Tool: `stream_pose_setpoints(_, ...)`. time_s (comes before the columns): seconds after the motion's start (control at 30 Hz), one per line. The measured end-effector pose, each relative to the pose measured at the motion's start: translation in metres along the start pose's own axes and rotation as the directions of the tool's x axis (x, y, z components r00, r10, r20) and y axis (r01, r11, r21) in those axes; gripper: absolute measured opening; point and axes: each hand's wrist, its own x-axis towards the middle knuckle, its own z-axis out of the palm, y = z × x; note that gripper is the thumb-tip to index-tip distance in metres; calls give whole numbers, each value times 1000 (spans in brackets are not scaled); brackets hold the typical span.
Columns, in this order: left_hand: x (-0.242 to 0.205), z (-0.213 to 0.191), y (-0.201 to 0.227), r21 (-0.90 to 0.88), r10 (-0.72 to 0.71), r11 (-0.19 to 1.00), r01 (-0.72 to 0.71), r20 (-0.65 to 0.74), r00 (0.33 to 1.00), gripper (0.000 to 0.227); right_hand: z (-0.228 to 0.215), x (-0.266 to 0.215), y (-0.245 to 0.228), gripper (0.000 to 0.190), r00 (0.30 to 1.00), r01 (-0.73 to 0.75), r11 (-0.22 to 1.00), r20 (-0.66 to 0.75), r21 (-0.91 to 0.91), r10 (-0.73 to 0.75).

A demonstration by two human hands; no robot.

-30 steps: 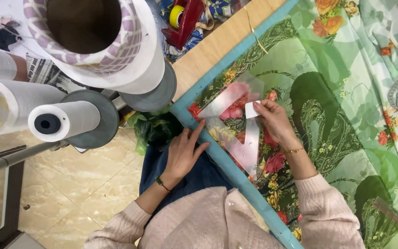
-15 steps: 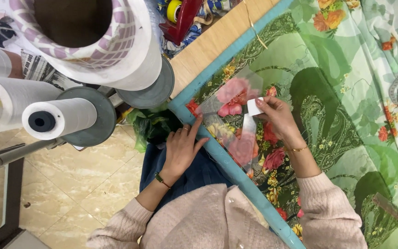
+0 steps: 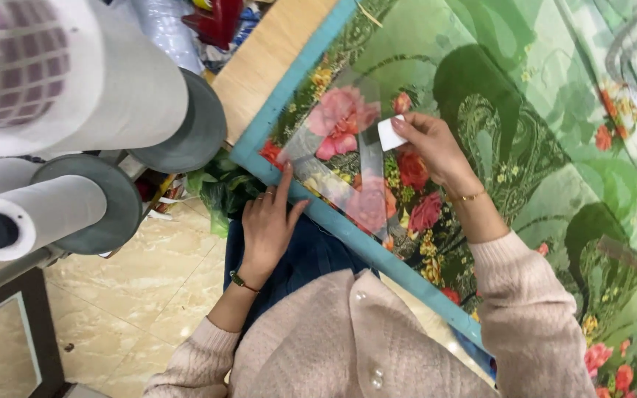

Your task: The person measures a large piece of floral-patterned fabric laid out on a table using a measuring tape and a clear ruler. They align the tape along the fabric's length and width, then use the ruler and a white marker to draw straight lines on the material.

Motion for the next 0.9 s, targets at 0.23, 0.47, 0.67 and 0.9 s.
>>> stream_pose_setpoints(0.23,1,-4,-1,-67,0,998,1,22,1000,70,2,-5,-7,27,1000,-14,998,28,54,13)
stream_pose_setpoints(0.47,10,-28,15,-91,-53,994,57,50,997,60,1,-13,-8,30,997,-55,995,57,82,50)
stream_pose_setpoints(0.67,0,-2,2,-51,-10,999,12,35,999,70,-1,-18,-8,32,996,-73,989,59,126,66)
stream_pose_setpoints(0.9,-1,2,-1,-56,-9,998,12,55,998,69,-3,-18,-2,31,997,-69,988,47,140,63)
